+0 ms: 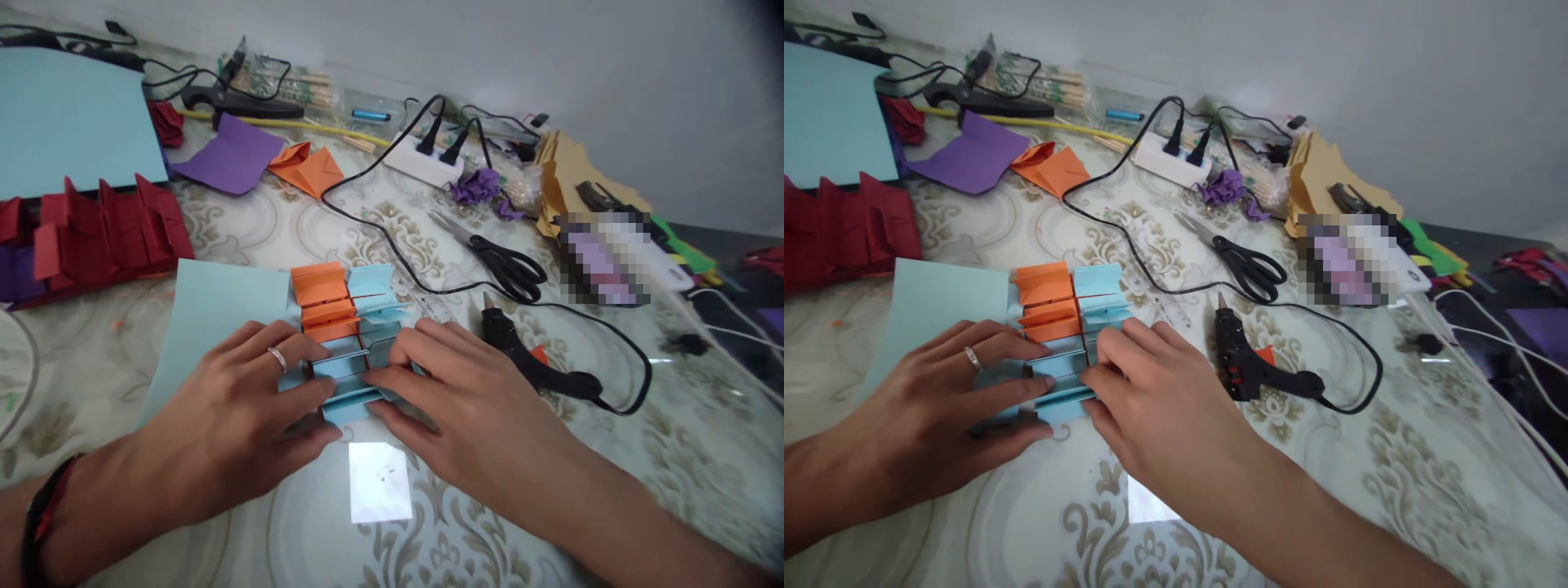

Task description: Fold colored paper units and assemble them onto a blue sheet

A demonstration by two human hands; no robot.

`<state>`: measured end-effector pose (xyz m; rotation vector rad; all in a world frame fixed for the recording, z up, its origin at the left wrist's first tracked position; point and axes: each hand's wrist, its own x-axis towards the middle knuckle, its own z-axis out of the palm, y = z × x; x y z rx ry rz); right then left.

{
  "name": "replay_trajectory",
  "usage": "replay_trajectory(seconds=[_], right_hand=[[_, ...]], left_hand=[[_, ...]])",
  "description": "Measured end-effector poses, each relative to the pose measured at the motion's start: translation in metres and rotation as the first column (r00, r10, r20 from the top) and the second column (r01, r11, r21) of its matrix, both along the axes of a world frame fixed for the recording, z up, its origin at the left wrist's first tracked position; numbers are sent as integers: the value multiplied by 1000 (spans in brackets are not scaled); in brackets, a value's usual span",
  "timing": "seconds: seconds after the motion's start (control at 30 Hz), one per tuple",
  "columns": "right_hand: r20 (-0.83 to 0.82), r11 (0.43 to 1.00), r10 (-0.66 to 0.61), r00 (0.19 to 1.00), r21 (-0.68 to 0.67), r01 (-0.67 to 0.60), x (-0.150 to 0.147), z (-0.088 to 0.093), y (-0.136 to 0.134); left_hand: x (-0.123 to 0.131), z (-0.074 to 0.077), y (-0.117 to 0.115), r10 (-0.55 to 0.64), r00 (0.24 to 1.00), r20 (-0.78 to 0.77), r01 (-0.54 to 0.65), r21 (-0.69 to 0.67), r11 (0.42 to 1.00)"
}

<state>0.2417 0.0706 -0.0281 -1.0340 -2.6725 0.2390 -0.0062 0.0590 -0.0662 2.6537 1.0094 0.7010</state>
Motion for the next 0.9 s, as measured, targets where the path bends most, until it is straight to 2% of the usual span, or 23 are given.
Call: replay_trajectory(seconds=[0.27, 0.67, 0.9], right_hand=[[-8, 999, 27, 1000, -32, -27, 3, -2, 2], [8, 999, 46, 999, -2, -46, 4, -6, 3], [-33, 998, 58, 998, 8, -58, -1, -4, 0]], left_hand=[[0, 3, 1, -20, 1000, 3, 20, 27, 999], [-3, 0, 2, -26, 1000, 15, 25, 44, 999], [-2, 11, 3, -23, 997, 71, 26, -49, 998]])
